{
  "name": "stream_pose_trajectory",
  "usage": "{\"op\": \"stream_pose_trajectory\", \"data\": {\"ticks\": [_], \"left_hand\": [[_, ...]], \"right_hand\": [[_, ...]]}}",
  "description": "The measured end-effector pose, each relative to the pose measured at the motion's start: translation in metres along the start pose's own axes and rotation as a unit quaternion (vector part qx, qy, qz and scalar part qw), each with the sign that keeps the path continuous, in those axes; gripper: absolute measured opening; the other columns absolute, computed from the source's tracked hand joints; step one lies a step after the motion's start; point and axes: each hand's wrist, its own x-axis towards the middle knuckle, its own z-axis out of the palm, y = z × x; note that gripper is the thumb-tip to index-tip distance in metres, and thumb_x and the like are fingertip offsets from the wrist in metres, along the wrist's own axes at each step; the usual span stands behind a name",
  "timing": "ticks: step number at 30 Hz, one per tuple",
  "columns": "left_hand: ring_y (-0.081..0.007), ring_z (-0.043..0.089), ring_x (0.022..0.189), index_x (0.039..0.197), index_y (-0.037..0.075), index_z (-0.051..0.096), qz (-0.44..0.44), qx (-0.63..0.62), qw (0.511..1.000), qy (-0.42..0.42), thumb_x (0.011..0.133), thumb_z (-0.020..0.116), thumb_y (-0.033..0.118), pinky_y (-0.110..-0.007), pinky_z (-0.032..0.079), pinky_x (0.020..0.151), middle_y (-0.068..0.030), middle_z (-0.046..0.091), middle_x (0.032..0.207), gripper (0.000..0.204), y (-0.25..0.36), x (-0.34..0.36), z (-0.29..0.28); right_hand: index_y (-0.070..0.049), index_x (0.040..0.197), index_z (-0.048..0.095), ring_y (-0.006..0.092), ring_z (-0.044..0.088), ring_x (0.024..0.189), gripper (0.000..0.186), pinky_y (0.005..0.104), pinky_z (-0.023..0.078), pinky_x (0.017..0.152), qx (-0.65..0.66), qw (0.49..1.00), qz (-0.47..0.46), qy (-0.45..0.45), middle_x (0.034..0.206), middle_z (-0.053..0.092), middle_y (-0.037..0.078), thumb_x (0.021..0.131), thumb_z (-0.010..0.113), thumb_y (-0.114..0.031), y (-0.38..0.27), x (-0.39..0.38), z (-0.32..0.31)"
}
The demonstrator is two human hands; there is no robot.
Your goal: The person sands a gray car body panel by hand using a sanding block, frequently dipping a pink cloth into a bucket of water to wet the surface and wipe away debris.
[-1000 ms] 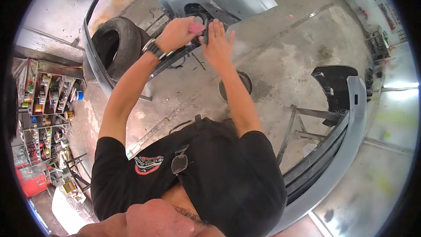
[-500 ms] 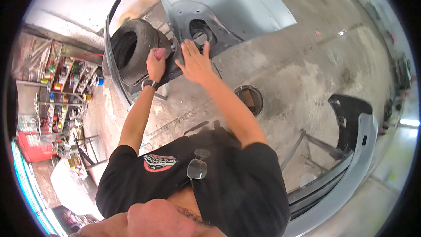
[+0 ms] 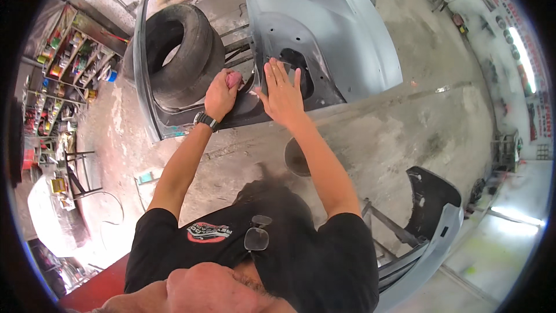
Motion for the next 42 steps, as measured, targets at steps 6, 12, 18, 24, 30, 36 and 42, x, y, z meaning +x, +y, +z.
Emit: {"op": "stream_pose_trajectory", "data": {"ticks": [6, 12, 18, 24, 30, 36, 42], "left_hand": [[-0.0424, 0.066, 0.104, 0.116, 0.009, 0.064, 0.015, -0.008, 0.999, -0.028, 0.094, 0.066, 0.027, -0.048, 0.053, 0.086, -0.0208, 0.070, 0.111, 0.028, 0.012, 0.010, 0.005], [-0.0413, 0.066, 0.100, 0.116, 0.011, 0.062, 0.000, 0.009, 1.000, -0.012, 0.092, 0.068, 0.026, -0.051, 0.053, 0.081, -0.0166, 0.068, 0.107, 0.028, -0.005, 0.005, -0.004], [-0.0397, 0.067, 0.097, 0.113, 0.010, 0.062, 0.021, -0.004, 0.999, -0.025, 0.091, 0.069, 0.024, -0.050, 0.054, 0.079, -0.0157, 0.067, 0.104, 0.027, 0.010, 0.007, 0.002], [-0.0399, 0.067, 0.096, 0.112, 0.010, 0.062, 0.005, -0.008, 1.000, -0.015, 0.091, 0.069, 0.023, -0.050, 0.054, 0.078, -0.0154, 0.067, 0.103, 0.026, 0.002, 0.003, -0.007], [-0.0404, 0.066, 0.103, 0.116, 0.010, 0.062, -0.004, -0.016, 0.999, -0.044, 0.094, 0.068, 0.028, -0.049, 0.053, 0.083, -0.0160, 0.068, 0.113, 0.029, 0.008, 0.007, -0.001], [-0.0385, 0.067, 0.099, 0.114, 0.011, 0.062, -0.005, 0.011, 1.000, -0.022, 0.090, 0.070, 0.022, -0.050, 0.054, 0.080, -0.0149, 0.067, 0.104, 0.028, -0.002, 0.005, -0.003], [-0.0388, 0.067, 0.099, 0.115, 0.010, 0.061, 0.012, 0.010, 0.999, -0.032, 0.090, 0.069, 0.022, -0.050, 0.054, 0.081, -0.0147, 0.067, 0.105, 0.029, 0.003, 0.006, 0.001]], "right_hand": [[-0.002, 0.152, 0.043, 0.0305, 0.039, 0.149, 0.068, 0.0651, 0.023, 0.119, -0.079, 0.997, -0.022, -0.002, 0.162, 0.039, 0.016, 0.104, 0.049, -0.049, 0.052, 0.104, 0.005], [-0.006, 0.155, 0.042, 0.0269, 0.032, 0.153, 0.066, 0.0639, 0.022, 0.121, -0.156, 0.985, -0.008, -0.071, 0.165, 0.035, 0.011, 0.106, 0.044, -0.050, 0.065, 0.067, -0.024], [-0.003, 0.154, 0.042, 0.0300, 0.031, 0.153, 0.064, 0.0638, 0.020, 0.122, -0.106, 0.989, -0.096, -0.035, 0.166, 0.034, 0.013, 0.107, 0.044, -0.046, 0.068, 0.119, -0.004], [-0.012, 0.159, 0.038, 0.0240, 0.027, 0.156, 0.065, 0.0628, 0.020, 0.123, -0.234, 0.952, -0.138, -0.138, 0.169, 0.029, 0.004, 0.106, 0.044, -0.050, 0.102, 0.086, -0.060], [-0.011, 0.159, 0.037, 0.0241, 0.029, 0.155, 0.066, 0.0604, 0.021, 0.124, -0.214, 0.967, -0.113, -0.074, 0.169, 0.030, 0.004, 0.106, 0.045, -0.048, 0.086, 0.118, -0.033], [-0.008, 0.158, 0.037, 0.0285, 0.030, 0.154, 0.063, 0.0621, 0.021, 0.123, -0.142, 0.971, -0.148, -0.124, 0.168, 0.032, 0.008, 0.108, 0.042, -0.046, 0.080, 0.095, -0.021], [-0.007, 0.159, 0.036, 0.0288, 0.031, 0.154, 0.065, 0.0633, 0.019, 0.123, -0.093, 0.992, -0.036, -0.080, 0.168, 0.031, 0.009, 0.108, 0.040, -0.047, 0.053, 0.123, -0.004]]}}
